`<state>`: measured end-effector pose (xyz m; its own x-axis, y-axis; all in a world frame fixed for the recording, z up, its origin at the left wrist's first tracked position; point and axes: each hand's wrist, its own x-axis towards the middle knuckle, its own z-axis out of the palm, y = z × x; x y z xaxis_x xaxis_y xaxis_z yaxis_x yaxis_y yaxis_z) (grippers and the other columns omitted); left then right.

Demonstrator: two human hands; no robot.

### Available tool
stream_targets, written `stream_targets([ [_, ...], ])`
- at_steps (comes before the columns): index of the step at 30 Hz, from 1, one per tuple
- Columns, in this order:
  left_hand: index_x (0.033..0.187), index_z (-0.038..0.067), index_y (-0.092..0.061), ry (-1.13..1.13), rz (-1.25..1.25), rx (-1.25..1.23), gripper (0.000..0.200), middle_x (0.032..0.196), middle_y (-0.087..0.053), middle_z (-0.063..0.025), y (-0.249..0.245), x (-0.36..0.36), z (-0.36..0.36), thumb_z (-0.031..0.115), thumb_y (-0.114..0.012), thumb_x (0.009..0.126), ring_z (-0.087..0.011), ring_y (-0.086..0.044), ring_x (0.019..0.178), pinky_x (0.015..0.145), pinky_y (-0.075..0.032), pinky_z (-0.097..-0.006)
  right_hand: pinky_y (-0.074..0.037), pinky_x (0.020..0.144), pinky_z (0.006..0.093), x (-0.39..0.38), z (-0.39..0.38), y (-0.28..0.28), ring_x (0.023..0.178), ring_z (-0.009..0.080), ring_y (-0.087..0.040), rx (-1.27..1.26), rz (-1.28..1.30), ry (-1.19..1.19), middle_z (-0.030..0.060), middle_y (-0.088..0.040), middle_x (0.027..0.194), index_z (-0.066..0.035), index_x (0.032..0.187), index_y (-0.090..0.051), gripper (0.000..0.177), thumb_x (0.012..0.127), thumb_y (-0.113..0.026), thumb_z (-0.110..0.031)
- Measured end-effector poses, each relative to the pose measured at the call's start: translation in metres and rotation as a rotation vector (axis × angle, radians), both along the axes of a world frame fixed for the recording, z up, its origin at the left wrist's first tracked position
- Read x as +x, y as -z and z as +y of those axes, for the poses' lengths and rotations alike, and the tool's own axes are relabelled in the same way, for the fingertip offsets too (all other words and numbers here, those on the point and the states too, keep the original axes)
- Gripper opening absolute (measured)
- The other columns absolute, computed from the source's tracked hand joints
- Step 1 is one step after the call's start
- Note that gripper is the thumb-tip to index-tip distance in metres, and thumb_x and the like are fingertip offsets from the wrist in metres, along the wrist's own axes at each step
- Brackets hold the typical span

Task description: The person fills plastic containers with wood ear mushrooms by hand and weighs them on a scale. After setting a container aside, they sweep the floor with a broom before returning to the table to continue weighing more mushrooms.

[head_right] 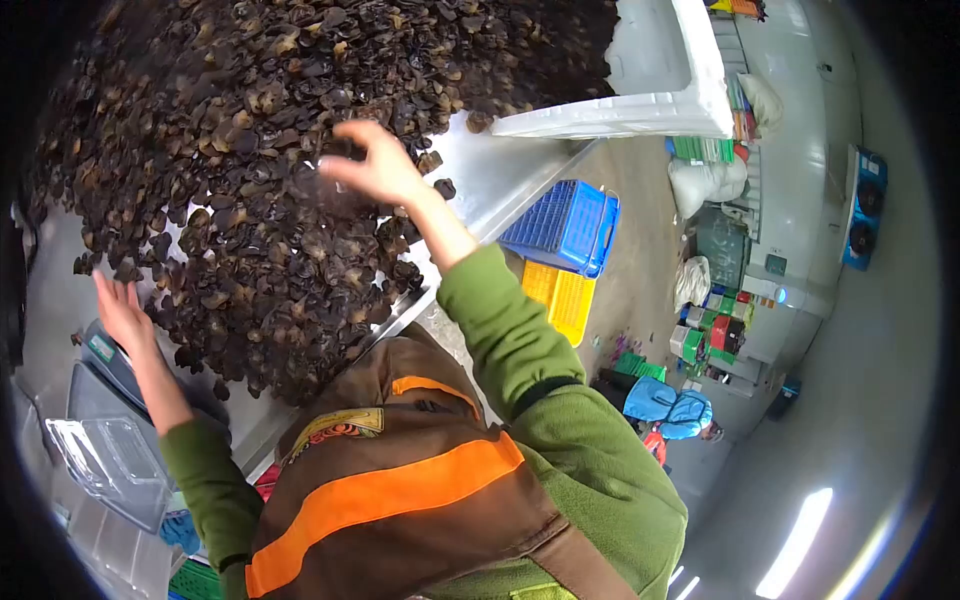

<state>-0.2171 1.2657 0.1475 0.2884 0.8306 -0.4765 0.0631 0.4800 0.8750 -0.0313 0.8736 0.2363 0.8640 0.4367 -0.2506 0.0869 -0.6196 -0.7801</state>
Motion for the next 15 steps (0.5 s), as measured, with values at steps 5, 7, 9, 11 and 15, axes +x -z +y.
stream_targets([
  [5,0.143,0.011,-0.042,0.378,-0.216,-0.361,0.059,0.139,-0.047,-0.0121,0.038,0.092,0.086,0.047,-0.051,0.097,-0.0232,-0.043,0.129,0.113,-0.025,-0.0417,-0.041,0.101,0.0414,0.089,0.062,0.028,0.129,0.0274,-0.046,0.443,0.382,0.263,0.0122,-0.048,0.143,-0.006,0.141,-0.045,0.066,0.089,-0.068,-0.038],
  [7,0.151,0.018,-0.03,0.501,-0.099,-0.103,0.064,0.155,-0.026,-0.0159,0.028,0.129,0.066,0.045,-0.051,0.097,-0.0289,-0.04,0.135,0.109,-0.036,-0.0455,-0.018,0.115,0.0501,0.099,0.085,0.029,0.142,0.0321,-0.027,0.407,0.576,0.231,0.0131,-0.029,0.156,-0.009,0.152,-0.026,0.089,0.085,-0.067,-0.051],
  [9,0.153,0.021,-0.027,0.588,-0.116,-0.234,0.068,0.159,-0.017,-0.0145,-0.034,0.161,0.012,0.049,-0.051,0.096,-0.0314,-0.024,0.144,0.115,-0.025,-0.0481,-0.008,0.117,0.0513,0.098,0.111,0.03,0.145,0.0315,-0.019,0.357,0.647,0.285,0.0137,-0.018,0.16,-0.01,0.154,-0.017,0.096,0.084,-0.066,-0.053],
  [11,0.155,0.021,-0.019,0.746,0.048,-0.081,0.091,0.162,-0.006,-0.0127,-0.02,0.175,-0.006,0.07,-0.05,0.085,-0.031,0.0,0.149,0.113,0.004,-0.0615,-0.007,0.118,0.0513,0.093,0.126,0.039,0.146,0.0319,-0.018,0.458,0.751,0.247,0.0142,-0.012,0.161,-0.011,0.155,-0.012,0.098,0.085,-0.066,-0.053],
  [15,0.146,0.011,-0.039,0.792,-0.355,-0.695,0.066,0.146,-0.045,-0.0087,0.014,0.169,-0.026,0.051,-0.052,0.095,-0.0235,-0.053,0.126,0.103,-0.046,-0.0449,-0.019,0.115,0.0525,0.081,0.129,0.05,0.14,0.0287,-0.033,0.454,0.96,0.197,0.014,-0.032,0.154,-0.009,0.148,-0.034,0.089,0.083,-0.064,-0.062],
])
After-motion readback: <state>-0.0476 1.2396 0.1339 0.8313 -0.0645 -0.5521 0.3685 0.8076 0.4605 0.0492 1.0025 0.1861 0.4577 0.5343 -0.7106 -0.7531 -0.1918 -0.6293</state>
